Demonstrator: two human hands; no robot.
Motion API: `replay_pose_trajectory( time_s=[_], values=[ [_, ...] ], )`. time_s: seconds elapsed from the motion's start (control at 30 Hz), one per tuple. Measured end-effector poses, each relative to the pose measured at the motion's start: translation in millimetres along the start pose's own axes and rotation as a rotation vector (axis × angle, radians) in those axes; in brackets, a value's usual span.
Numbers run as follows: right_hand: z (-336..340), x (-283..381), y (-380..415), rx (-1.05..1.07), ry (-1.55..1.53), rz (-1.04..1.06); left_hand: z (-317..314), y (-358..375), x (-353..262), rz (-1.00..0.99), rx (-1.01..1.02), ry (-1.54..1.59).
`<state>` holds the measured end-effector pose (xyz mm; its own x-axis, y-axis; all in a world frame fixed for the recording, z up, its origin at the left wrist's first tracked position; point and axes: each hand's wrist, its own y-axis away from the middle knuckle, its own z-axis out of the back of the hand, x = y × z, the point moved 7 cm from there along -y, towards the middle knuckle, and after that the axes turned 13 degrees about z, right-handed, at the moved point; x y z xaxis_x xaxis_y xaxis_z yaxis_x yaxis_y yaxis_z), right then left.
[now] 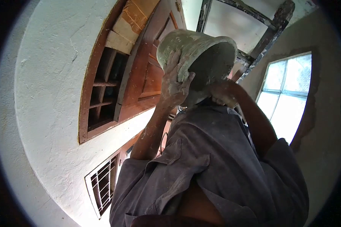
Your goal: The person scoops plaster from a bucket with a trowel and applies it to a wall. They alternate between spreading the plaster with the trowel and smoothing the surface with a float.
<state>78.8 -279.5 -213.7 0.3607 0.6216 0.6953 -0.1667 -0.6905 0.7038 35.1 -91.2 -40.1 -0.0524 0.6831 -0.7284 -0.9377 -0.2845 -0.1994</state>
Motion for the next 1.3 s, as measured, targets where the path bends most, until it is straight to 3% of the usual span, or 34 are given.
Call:
replay_pose_trajectory(
  time_s=[0.03,0.1,0.17,0.23,0.33,0.43,0.47,0.53,0.57,0.63,0.67,0.73,0.77,0.83,0.87,0.93,1.0,1.03,1.1,1.2,1.3],
  values=[
    [-16,9,4,0.028,0.026,0.029,0,-1,12,0.1,0.006,0.108],
    [-24,6,-17,-0.119,0.371,0.655,-1,-1,39,0.298,0.028,0.324],
    [-26,10,-21,-0.096,0.31,0.772,5,-10,56,0.418,0.097,0.319],
    [-28,28,-8,0.105,-0.14,0.357,5,-16,66,0.467,0.11,0.401],
    [20,63,34,-0.377,0.347,0.4,2,-19,79,0.524,0.114,0.308],
    [65,65,1,-0.579,1.077,0.586,-4,-24,69,0.47,0.089,0.297],
    [70,62,-11,-0.59,1.254,0.712,-6,-24,60,0.455,0.102,0.27],
    [63,47,-27,-0.492,1.542,0.73,-9,-21,41,0.364,0.109,0.219],
    [61,32,-37,-0.383,1.644,0.614,-10,-19,33,0.291,0.102,0.195],
    [65,2,-59,-0.327,1.528,0.497,-8,-12,13,0.042,0.043,0.167],
    [68,-25,-75,-0.384,1.306,0.493,-7,-8,8,0.017,0.058,0.143],
    [57,-32,-71,-0.306,0.768,0.335,-2,-2,-6,-0.033,0.083,0.095],
    [26,9,-36,-0.18,0.455,0.19,2,-1,-8,-0.034,0.063,0.059],
    [-12,28,-6,-0.069,0.128,0.217,9,-5,-10,-0.049,0.022,-0.011],
    [-19,26,-2,-0.078,0.114,0.388,11,-10,7,0.121,0.057,0.092],
    [-22,40,13,-0.105,0.13,0.492,13,-18,56,0.456,0.117,0.302],
    [-15,51,35,-0.139,0.19,0.352,21,-35,90,0.561,0.152,0.415],
    [-7,54,46,-0.198,0.242,0.452,23,-41,103,0.616,0.17,0.473],
    [19,49,78,-0.318,0.343,0.648,21,-48,113,0.623,0.232,0.598],
    [51,55,108,-0.531,0.267,0.758,13,-58,122,0.646,0.354,0.656],
    [100,22,90,-0.819,0.633,0.614,7,-71,126,0.657,0.447,0.67]
  ],
)
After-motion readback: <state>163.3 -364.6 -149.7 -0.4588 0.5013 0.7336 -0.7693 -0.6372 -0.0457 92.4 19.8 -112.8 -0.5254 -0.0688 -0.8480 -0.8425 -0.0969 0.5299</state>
